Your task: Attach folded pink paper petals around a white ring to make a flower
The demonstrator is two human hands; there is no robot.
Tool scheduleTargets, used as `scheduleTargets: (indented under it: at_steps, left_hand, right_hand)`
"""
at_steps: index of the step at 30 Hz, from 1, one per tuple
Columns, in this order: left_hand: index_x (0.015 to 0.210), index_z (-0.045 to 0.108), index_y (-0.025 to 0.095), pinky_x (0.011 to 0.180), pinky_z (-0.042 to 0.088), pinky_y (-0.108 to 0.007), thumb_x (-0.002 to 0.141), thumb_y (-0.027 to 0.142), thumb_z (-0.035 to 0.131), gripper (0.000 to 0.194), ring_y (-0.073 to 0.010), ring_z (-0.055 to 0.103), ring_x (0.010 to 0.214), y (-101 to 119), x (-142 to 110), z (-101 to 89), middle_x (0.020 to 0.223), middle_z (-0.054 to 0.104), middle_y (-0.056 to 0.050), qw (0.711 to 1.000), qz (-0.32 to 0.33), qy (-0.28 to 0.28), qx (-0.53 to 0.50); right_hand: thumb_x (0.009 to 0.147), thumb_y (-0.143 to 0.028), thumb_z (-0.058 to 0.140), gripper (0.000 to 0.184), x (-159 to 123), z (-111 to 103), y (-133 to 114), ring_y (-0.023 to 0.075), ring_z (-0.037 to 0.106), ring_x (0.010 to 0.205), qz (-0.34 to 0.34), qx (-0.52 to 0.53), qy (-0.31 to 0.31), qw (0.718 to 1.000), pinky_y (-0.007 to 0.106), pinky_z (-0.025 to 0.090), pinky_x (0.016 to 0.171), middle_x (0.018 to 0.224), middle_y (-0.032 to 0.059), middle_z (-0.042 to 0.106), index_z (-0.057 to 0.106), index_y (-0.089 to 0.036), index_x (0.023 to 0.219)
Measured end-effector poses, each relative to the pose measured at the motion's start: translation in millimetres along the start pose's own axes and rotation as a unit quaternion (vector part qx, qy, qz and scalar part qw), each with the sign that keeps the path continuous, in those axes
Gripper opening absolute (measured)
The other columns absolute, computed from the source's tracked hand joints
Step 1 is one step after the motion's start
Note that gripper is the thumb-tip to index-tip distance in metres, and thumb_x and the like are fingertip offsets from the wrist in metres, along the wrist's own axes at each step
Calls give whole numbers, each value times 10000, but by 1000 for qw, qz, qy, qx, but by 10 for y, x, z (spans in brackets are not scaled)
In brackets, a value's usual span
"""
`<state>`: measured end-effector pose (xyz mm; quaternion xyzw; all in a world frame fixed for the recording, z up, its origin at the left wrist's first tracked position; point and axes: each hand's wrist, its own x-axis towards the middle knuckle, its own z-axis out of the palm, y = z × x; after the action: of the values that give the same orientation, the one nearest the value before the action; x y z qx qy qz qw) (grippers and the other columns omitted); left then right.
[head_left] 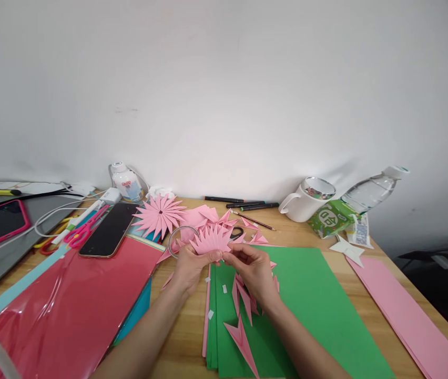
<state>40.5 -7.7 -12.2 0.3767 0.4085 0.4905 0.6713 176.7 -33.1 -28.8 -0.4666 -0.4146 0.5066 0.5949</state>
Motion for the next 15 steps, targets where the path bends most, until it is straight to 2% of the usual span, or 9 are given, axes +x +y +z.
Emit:
scheduleTargets:
  at_steps: [8, 15]
  left_hand:
    - [614, 702, 106, 496, 451, -205, 445, 251, 877, 284, -88, 537, 497, 16, -11, 32, 565, 658, -16, 999, -16, 19, -38]
    - [719, 729, 100, 546, 467, -219, 460, 285, 876, 351, -101, 566, 556, 35, -27, 37, 662, 692, -45, 998, -42, -15, -35]
  right_hand:
    - [624, -328, 790, 237, 17, -8, -39, 105, 545, 550, 11, -2, -17, 1000, 248, 459, 571, 593, -24, 621, 700, -165, 772]
    - [563, -309, 829, 282, 32, -7, -32, 108, 561, 554, 43, 38, -18, 998, 249, 468, 580, 590, -32, 625, 697, -170, 770]
